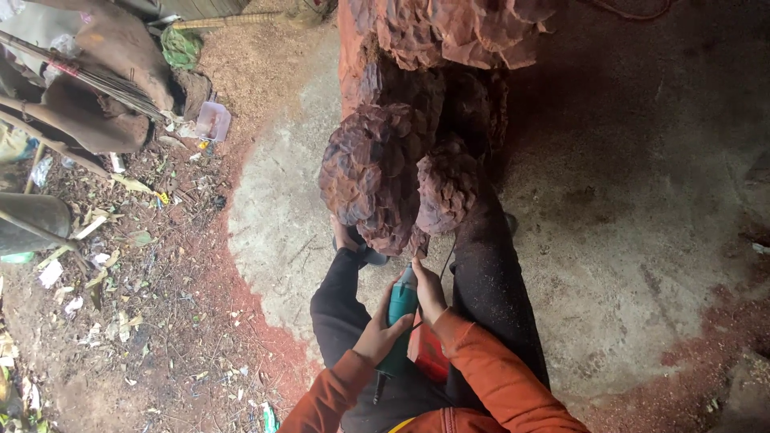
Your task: Carving a large wooden sculpture using a handheld rotary power tool
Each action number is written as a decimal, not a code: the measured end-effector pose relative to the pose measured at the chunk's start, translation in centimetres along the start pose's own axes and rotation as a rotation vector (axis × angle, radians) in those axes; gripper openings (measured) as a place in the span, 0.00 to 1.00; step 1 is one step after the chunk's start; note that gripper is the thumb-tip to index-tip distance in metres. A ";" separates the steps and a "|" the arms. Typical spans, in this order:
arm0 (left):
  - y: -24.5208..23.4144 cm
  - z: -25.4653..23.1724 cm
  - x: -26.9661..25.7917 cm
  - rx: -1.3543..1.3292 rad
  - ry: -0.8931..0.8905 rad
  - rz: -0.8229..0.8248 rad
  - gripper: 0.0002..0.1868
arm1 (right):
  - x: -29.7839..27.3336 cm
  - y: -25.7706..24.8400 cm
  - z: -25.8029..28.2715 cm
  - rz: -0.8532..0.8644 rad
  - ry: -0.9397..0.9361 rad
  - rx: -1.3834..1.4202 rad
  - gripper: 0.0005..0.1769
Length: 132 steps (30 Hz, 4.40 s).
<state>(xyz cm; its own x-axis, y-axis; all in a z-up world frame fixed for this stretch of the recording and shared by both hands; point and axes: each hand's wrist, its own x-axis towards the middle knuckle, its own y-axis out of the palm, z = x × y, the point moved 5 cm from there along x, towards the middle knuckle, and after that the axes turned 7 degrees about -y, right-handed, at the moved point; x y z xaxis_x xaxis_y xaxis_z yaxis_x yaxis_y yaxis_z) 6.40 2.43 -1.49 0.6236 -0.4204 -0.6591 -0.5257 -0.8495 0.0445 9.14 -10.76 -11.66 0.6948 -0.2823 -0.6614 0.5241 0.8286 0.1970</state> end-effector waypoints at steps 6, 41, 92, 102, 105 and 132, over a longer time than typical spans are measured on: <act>-1.8 0.5 -0.5 0.218 0.024 -0.143 0.48 | -0.4 1.8 1.2 0.132 -0.088 0.052 0.23; -7.4 5.1 3.6 0.595 0.045 -0.134 0.57 | 1.7 1.0 -1.3 0.098 -0.304 -0.197 0.24; -1.3 4.9 4.1 0.259 0.107 -0.219 0.57 | -1.3 1.0 5.3 0.033 -0.385 -0.447 0.28; -0.5 5.9 4.3 0.232 0.130 -0.271 0.55 | -1.1 1.1 5.3 0.053 -0.366 -0.459 0.31; -0.1 5.4 4.2 0.187 0.151 -0.274 0.55 | -1.3 1.1 5.5 0.064 -0.374 -0.442 0.28; 1.2 7.1 4.9 0.060 0.275 -0.270 0.51 | 0.6 0.4 4.0 0.173 -0.252 -0.395 0.31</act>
<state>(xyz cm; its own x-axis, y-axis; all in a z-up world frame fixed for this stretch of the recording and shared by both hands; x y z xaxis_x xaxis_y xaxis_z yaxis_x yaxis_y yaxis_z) 4.71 1.57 -10.02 0.8714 -0.2612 -0.4154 -0.3496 -0.9245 -0.1521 11.74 -12.53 -9.09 0.8782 -0.1919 -0.4381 0.1979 0.9797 -0.0325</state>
